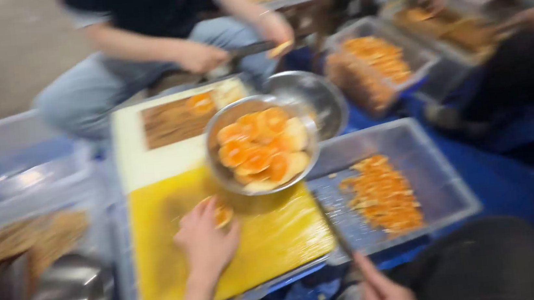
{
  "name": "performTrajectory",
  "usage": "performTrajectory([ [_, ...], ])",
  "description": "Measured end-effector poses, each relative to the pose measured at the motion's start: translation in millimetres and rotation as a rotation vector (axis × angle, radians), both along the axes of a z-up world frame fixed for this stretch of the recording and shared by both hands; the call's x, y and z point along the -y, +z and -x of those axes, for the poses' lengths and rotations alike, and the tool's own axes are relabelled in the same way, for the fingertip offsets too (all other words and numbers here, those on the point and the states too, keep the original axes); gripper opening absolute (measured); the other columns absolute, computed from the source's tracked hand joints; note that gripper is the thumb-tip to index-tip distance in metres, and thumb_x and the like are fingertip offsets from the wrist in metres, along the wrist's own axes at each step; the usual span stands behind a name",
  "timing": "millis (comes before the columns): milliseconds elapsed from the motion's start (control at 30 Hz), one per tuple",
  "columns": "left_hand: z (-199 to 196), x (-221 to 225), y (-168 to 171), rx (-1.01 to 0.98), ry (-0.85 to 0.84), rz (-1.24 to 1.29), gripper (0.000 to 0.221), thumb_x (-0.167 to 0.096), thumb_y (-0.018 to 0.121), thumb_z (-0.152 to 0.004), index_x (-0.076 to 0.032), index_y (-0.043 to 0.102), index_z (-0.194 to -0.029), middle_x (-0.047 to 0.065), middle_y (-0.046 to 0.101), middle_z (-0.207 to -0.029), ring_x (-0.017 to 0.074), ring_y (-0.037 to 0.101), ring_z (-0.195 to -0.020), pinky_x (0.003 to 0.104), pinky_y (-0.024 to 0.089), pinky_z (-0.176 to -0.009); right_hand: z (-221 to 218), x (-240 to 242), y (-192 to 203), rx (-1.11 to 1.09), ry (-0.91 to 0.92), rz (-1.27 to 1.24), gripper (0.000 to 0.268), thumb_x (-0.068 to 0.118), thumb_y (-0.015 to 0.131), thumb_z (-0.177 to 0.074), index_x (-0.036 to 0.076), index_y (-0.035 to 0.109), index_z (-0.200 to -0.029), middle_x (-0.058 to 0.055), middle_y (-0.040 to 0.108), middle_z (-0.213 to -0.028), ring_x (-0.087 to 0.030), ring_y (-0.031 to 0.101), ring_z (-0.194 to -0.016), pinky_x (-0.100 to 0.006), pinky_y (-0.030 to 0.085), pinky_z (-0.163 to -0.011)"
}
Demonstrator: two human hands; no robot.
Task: Slicing oranges into rounds on a cutting board and placing them in a bowl.
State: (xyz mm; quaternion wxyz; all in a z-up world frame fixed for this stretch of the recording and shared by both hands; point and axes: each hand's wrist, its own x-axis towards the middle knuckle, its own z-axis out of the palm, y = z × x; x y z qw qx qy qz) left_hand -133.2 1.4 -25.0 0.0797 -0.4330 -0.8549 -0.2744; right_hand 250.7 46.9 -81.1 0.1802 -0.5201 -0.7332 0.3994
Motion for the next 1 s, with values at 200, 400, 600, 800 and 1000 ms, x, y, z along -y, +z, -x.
performTrajectory([
  [200, 8, -17, 18, 0.186, -0.123, 0.152, 0.062, -0.047, 0.073, -0.069, -0.017, 0.069, -0.124, 0.007, 0.054, -0.125, 0.0317, 0.046, -0.110, 0.046, 0.034, -0.093, 5, 0, 20, 0.034, -0.161, -0.029, 0.064, 0.000, 0.070, -0.079, 0.024, 0.069, -0.138, 0.002, 0.085, -0.119, -0.010, 0.084, -0.099, -0.021, 0.062, -0.080],
  [400, 41, 0, 23, 0.153, -0.012, 0.382, 0.089, -0.062, 0.078, -0.062, -0.023, 0.060, -0.140, 0.011, 0.055, -0.133, 0.0341, 0.053, -0.111, 0.049, 0.037, -0.092, 17, 9, 19, -0.226, -0.218, -0.131, 0.063, -0.017, 0.063, -0.076, 0.005, 0.070, -0.135, -0.011, 0.081, -0.118, -0.018, 0.077, -0.103, -0.025, 0.055, -0.090],
  [600, -33, 8, 21, 0.090, -0.260, 0.310, 0.068, -0.043, 0.076, -0.064, -0.010, 0.067, -0.123, 0.015, 0.062, -0.107, 0.0332, 0.051, -0.097, 0.047, 0.034, -0.088, 28, 24, 38, 0.040, -0.155, -0.054, 0.072, -0.011, 0.067, -0.073, 0.022, 0.071, -0.136, 0.000, 0.088, -0.110, -0.012, 0.085, -0.070, -0.021, 0.059, -0.063],
  [800, -72, -1, 4, 0.137, -0.339, 0.052, 0.071, -0.043, 0.080, -0.066, -0.009, 0.065, -0.126, 0.012, 0.062, -0.108, 0.0317, 0.051, -0.093, 0.045, 0.035, -0.083, 13, 35, 23, 0.164, 0.046, -0.291, 0.065, 0.008, 0.073, -0.077, 0.033, 0.065, -0.136, 0.002, 0.089, -0.074, -0.006, 0.086, -0.063, -0.021, 0.063, -0.060],
  [1000, -67, -1, 9, 0.169, -0.385, 0.048, 0.066, -0.050, 0.081, -0.068, -0.017, 0.071, -0.124, 0.008, 0.065, -0.100, 0.0275, 0.051, -0.092, 0.044, 0.031, -0.086, -10, 32, -43, 0.175, 0.447, -0.408, 0.071, 0.009, 0.069, -0.083, 0.014, 0.044, -0.150, 0.007, 0.064, -0.054, -0.003, 0.059, -0.039, -0.016, 0.051, -0.045],
])
